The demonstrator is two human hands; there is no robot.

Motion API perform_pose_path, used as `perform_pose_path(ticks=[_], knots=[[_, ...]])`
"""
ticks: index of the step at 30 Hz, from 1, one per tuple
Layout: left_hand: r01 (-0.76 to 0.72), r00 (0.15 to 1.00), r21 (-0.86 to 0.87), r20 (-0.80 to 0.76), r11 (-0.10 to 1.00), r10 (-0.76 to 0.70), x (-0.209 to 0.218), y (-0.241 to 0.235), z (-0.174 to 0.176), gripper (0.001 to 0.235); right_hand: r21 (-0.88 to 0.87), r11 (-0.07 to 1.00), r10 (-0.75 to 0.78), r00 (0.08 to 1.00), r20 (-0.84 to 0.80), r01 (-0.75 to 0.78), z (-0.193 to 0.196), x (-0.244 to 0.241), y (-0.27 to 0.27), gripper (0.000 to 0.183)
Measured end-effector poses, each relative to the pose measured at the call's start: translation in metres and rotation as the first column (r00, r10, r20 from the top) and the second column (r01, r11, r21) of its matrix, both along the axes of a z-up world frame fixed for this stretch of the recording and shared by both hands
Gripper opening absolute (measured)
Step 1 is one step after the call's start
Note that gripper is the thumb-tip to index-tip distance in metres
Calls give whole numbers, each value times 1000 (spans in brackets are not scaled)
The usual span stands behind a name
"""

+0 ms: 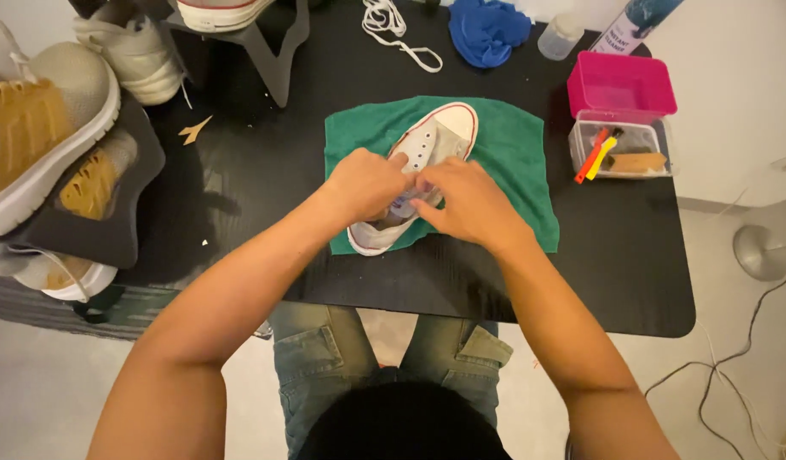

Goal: The person scrubs the interior and exterior of a white sneaker using a brush. They hold the shoe steady with one hand while scrubbing the toe box, sides, and inner lining with the other hand. The shoe is placed on a green towel on a black table.

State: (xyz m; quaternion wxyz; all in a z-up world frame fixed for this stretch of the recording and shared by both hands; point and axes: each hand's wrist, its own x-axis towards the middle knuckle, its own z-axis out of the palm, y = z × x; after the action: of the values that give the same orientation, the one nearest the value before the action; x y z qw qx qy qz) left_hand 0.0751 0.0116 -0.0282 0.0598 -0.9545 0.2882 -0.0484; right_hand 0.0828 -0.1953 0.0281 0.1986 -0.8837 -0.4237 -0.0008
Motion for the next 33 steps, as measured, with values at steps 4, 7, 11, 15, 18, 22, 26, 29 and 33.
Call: perform_pose_path(ticks=[4, 7, 11, 15, 18, 22, 26, 29, 33], knots=[[37, 997, -3, 73, 999, -37, -3, -2, -8, 41, 56, 997, -40, 992, -120, 47, -10, -3, -7, 18], [60, 993, -23, 105, 998, -57, -5, 0, -8, 27, -17, 993, -117, 993, -27, 117, -26, -3, -6, 23], [69, 989, -48, 132, 996, -62, -1, 0, -7, 27, -139, 967, -213, 977, 16, 213, -20, -5, 4, 24], [18, 969, -191, 244, 981, 30, -18, 7, 12, 19, -84, 935, -343, 939, 30, 344, -49, 4, 8, 30], [-11, 950, -256, 300, 967, 90, -20, 6, 16, 11, 93, 906, -420, 905, 71, 414, -50, 2, 15, 35], [78, 934, -332, 354, 940, 48, -1, -2, 5, 14, 277, 849, -456, 888, -49, 451, -40, -1, 18, 37], [118, 904, -320, 427, 940, 32, 6, -18, 12, 11, 508, 762, -441, 896, -46, 401, -40, 4, 10, 27], [61, 953, -409, 296, 910, 69, 7, -22, 27, 22, 586, 690, -426, 893, -146, 425, -43, 12, 3, 17], [-85, 996, -491, -44, 867, 73, -6, -4, 53, 63, 601, 545, -387, 811, -439, 585, -34, 9, -3, 12]])
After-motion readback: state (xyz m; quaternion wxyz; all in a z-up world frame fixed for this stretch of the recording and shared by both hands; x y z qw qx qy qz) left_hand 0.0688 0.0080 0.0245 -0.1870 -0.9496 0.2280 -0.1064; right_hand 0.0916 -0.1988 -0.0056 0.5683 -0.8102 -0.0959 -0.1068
